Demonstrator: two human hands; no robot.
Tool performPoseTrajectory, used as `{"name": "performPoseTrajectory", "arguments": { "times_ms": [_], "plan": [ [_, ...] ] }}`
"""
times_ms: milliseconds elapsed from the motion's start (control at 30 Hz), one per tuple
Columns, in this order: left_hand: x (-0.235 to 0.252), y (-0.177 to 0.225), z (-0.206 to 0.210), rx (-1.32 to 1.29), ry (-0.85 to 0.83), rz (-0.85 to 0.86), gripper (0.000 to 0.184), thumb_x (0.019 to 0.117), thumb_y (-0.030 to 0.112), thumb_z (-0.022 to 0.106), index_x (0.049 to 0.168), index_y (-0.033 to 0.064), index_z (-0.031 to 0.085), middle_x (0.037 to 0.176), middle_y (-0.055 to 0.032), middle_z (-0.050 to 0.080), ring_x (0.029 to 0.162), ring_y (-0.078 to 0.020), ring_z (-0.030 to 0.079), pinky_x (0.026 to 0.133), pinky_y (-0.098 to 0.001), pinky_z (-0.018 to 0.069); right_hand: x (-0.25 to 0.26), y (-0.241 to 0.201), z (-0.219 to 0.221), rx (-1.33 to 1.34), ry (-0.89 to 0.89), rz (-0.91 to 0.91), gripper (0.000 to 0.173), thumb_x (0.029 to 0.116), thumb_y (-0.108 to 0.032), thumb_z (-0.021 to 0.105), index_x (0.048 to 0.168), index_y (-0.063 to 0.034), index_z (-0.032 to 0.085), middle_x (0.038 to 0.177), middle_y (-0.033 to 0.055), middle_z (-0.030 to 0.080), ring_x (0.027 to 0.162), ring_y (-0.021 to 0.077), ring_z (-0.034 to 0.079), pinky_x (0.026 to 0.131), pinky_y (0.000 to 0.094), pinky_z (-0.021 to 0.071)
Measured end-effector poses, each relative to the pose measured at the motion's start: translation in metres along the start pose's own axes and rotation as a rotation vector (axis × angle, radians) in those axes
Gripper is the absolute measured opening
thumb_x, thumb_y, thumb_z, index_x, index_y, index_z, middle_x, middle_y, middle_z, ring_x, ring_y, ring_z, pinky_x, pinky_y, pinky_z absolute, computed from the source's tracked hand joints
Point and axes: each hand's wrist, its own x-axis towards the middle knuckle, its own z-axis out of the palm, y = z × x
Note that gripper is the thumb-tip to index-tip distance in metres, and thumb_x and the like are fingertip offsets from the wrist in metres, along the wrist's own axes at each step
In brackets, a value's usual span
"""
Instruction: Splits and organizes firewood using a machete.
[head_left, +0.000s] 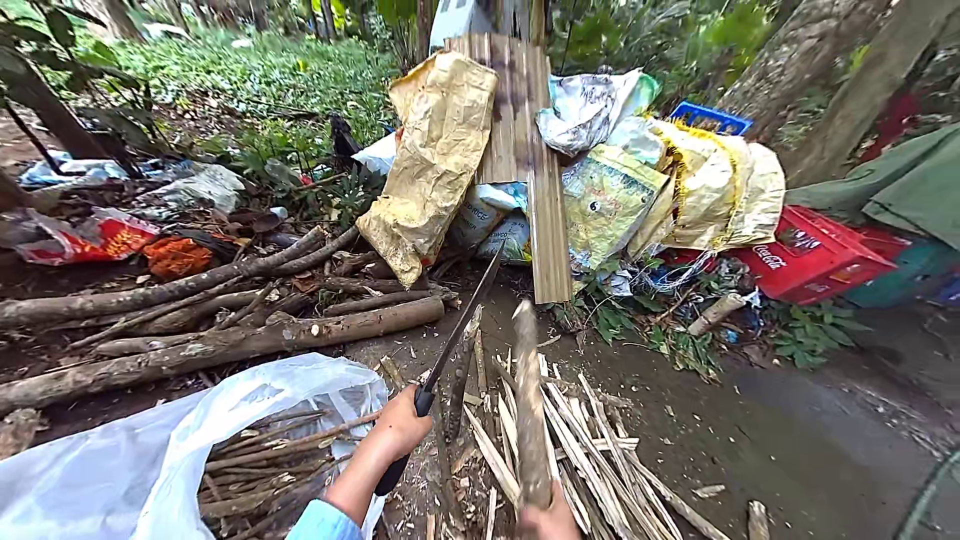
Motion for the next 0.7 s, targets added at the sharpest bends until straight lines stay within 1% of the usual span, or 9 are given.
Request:
{"name": "performPoseTrajectory", "arguments": {
  "times_ms": [67,233,300,367,400,467,567,633,700],
  "plan": [
    [-0.003,0.000,0.001,0.003,0.005,-0.001,0.042,0.0958,0.017,0.068,0.132,-0.0002,0.053,0.104,-0.0222,0.066,0.087,-0.0331,0.068,0.083,-0.0520,0.0553,-0.005,-0.077,-0.031,-0.007,0.114,-0.264,0.093,0.0615,0.003,0.079,0.146,0.0057,0.041,0.115,0.0280,0.064,0.096,0.0367,0.068,0.080,0.0569,0.0576],
    [-0.007,-0.006,0.005,-0.035,0.015,0.014,0.040,0.0946,0.013,0.067,0.129,-0.0016,0.053,0.102,-0.0219,0.066,0.084,-0.0324,0.068,0.081,-0.0508,0.0560,-0.039,-0.286,-0.089,0.081,0.513,-1.001,0.097,0.0669,-0.018,0.086,0.145,0.0105,0.036,0.122,0.0187,0.062,0.106,0.0150,0.066,0.093,0.0338,0.0564],
    [-0.009,-0.006,0.006,-0.031,0.016,0.012,0.040,0.0945,0.013,0.067,0.129,-0.0016,0.054,0.103,-0.0224,0.066,0.086,-0.0330,0.068,0.083,-0.0515,0.0556,-0.045,-0.340,-0.097,0.170,0.599,-1.254,0.089,0.0647,-0.015,0.087,0.138,0.0052,0.040,0.118,0.0095,0.062,0.105,0.0084,0.066,0.094,0.0291,0.0573],
    [-0.011,-0.005,0.006,-0.026,0.013,0.013,0.040,0.0948,0.013,0.066,0.130,-0.0017,0.054,0.106,-0.0231,0.066,0.089,-0.0340,0.069,0.084,-0.0522,0.0553,-0.055,-0.362,-0.087,0.150,0.577,-1.354,0.088,0.0686,-0.015,0.086,0.141,0.0042,0.039,0.121,0.0092,0.062,0.108,0.0094,0.065,0.097,0.0306,0.0563],
    [-0.013,-0.004,0.006,-0.025,0.013,0.015,0.040,0.0952,0.013,0.066,0.130,-0.0020,0.053,0.107,-0.0235,0.066,0.090,-0.0343,0.069,0.085,-0.0525,0.0552,-0.058,-0.357,-0.077,0.067,0.546,-1.292,0.087,0.0708,-0.015,0.086,0.142,0.0052,0.039,0.117,0.0117,0.063,0.104,0.0125,0.067,0.094,0.0340,0.0578],
    [-0.016,-0.007,0.007,-0.024,0.013,0.020,0.042,0.0961,0.014,0.067,0.132,-0.0024,0.053,0.107,-0.0239,0.065,0.091,-0.0345,0.068,0.086,-0.0527,0.0548,-0.048,-0.311,-0.053,-0.289,0.398,-0.979,0.085,0.0731,-0.013,0.087,0.142,0.0071,0.042,0.110,0.0206,0.067,0.098,0.0260,0.070,0.088,0.0461,0.0588],
    [-0.019,-0.011,0.008,-0.014,0.004,0.010,0.045,0.0960,0.018,0.067,0.134,-0.0022,0.053,0.109,-0.0239,0.066,0.093,-0.0349,0.069,0.087,-0.0535,0.0551,-0.011,-0.232,-0.022,-1.088,0.062,-0.313,0.078,0.0839,-0.016,0.076,0.150,-0.0022,0.037,0.123,0.0267,0.065,0.112,0.0434,0.067,0.091,0.0612,0.0541],
    [-0.017,-0.006,0.006,0.016,-0.025,-0.009,0.049,0.0967,0.019,0.067,0.137,-0.0022,0.051,0.114,-0.0248,0.066,0.098,-0.0353,0.069,0.091,-0.0535,0.0548,0.006,-0.210,-0.017,-1.153,-0.044,-0.163,0.076,0.0833,-0.018,0.077,0.148,-0.0055,0.039,0.126,0.0253,0.065,0.116,0.0421,0.066,0.093,0.0604,0.0537],
    [-0.020,-0.005,0.009,0.030,-0.033,-0.013,0.049,0.0965,0.018,0.066,0.138,-0.0023,0.051,0.115,-0.0252,0.066,0.099,-0.0359,0.069,0.092,-0.0538,0.0542,0.011,-0.196,-0.020,-0.866,-0.146,-0.152,0.078,0.0757,-0.010,0.084,0.144,-0.0021,0.046,0.124,0.0246,0.064,0.116,0.0378,0.064,0.097,0.0567,0.0517]
  ]
}}
